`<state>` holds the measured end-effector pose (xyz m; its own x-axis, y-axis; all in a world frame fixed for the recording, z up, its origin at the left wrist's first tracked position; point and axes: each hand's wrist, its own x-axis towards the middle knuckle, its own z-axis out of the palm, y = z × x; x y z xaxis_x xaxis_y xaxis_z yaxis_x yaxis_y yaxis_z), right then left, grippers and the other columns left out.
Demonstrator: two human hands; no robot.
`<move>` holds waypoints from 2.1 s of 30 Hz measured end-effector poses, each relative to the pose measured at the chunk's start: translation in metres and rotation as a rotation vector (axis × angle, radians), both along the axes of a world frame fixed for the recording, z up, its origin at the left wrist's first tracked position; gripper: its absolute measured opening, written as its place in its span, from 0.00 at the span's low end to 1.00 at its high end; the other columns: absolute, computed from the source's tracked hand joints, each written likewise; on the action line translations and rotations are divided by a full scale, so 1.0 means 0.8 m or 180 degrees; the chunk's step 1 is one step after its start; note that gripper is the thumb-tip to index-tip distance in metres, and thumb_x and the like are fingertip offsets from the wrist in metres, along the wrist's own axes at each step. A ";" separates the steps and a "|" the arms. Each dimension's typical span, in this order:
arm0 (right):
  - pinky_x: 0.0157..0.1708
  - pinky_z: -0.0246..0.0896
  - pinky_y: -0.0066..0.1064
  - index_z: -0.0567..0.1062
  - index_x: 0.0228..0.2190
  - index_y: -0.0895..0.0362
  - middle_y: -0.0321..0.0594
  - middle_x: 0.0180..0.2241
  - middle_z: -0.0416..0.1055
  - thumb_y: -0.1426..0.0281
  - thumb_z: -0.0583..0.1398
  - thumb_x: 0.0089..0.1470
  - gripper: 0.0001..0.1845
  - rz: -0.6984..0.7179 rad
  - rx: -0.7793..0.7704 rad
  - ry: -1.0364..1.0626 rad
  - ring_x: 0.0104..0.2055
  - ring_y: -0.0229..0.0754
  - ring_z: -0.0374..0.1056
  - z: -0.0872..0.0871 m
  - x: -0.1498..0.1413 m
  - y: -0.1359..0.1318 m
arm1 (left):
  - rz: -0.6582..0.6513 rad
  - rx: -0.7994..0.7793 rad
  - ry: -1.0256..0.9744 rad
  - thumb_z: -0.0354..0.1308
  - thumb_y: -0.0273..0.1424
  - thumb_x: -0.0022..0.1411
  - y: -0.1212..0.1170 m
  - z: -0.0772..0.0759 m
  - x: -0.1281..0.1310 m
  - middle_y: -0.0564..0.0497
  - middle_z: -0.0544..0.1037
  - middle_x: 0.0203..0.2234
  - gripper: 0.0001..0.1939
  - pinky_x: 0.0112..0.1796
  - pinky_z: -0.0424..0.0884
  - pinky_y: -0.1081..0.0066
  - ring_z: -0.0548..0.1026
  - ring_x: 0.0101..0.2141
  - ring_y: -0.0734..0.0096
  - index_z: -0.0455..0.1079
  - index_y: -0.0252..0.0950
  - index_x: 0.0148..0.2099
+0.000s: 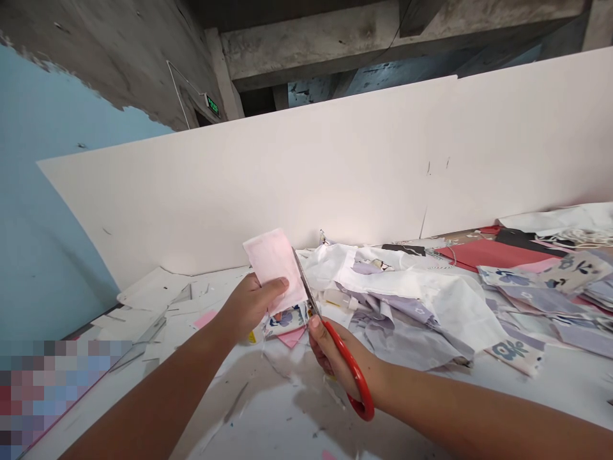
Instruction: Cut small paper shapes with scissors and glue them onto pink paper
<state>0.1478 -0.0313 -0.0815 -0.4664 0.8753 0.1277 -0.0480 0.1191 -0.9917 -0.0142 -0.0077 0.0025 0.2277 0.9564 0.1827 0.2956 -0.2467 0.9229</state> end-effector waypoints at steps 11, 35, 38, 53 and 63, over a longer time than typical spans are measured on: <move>0.17 0.40 0.30 0.53 0.16 0.54 0.28 0.15 0.45 0.41 0.44 0.48 0.30 -0.0291 0.0212 -0.0347 0.16 0.32 0.42 0.009 -0.001 -0.007 | 0.0033 -0.0011 0.0067 0.51 0.39 0.54 0.006 -0.009 -0.004 0.54 0.66 0.13 0.17 0.22 0.62 0.73 0.67 0.18 0.73 0.62 0.35 0.19; 0.17 0.37 0.27 0.55 0.19 0.55 0.26 0.17 0.46 0.43 0.48 0.48 0.28 -0.0127 -0.0089 0.0055 0.16 0.30 0.42 0.011 -0.003 -0.005 | -0.0358 0.0101 0.0142 0.49 0.35 0.53 0.004 -0.009 -0.004 0.56 0.60 0.12 0.15 0.23 0.59 0.73 0.61 0.18 0.75 0.58 0.36 0.17; 0.17 0.38 0.27 0.54 0.18 0.54 0.26 0.16 0.46 0.42 0.49 0.46 0.29 -0.0210 -0.0079 0.0017 0.17 0.31 0.43 0.013 -0.003 -0.008 | -0.0436 0.0089 0.0143 0.48 0.35 0.54 0.004 -0.008 -0.005 0.56 0.60 0.12 0.16 0.24 0.58 0.73 0.61 0.18 0.74 0.59 0.36 0.17; 0.17 0.35 0.26 0.55 0.20 0.55 0.26 0.18 0.43 0.45 0.47 0.50 0.26 -0.0053 -0.0129 0.0188 0.18 0.31 0.39 0.009 0.002 0.002 | -0.0562 -0.0017 0.0213 0.48 0.31 0.52 -0.001 -0.008 0.003 0.57 0.55 0.13 0.15 0.22 0.53 0.74 0.56 0.19 0.77 0.52 0.36 0.16; 0.17 0.36 0.28 0.52 0.16 0.54 0.26 0.15 0.44 0.40 0.48 0.44 0.30 -0.0321 -0.0165 -0.0100 0.16 0.30 0.41 0.023 -0.002 -0.008 | -0.0226 -0.0273 -0.0507 0.53 0.41 0.50 0.000 -0.005 0.001 0.54 0.64 0.17 0.14 0.23 0.57 0.72 0.62 0.20 0.74 0.64 0.35 0.25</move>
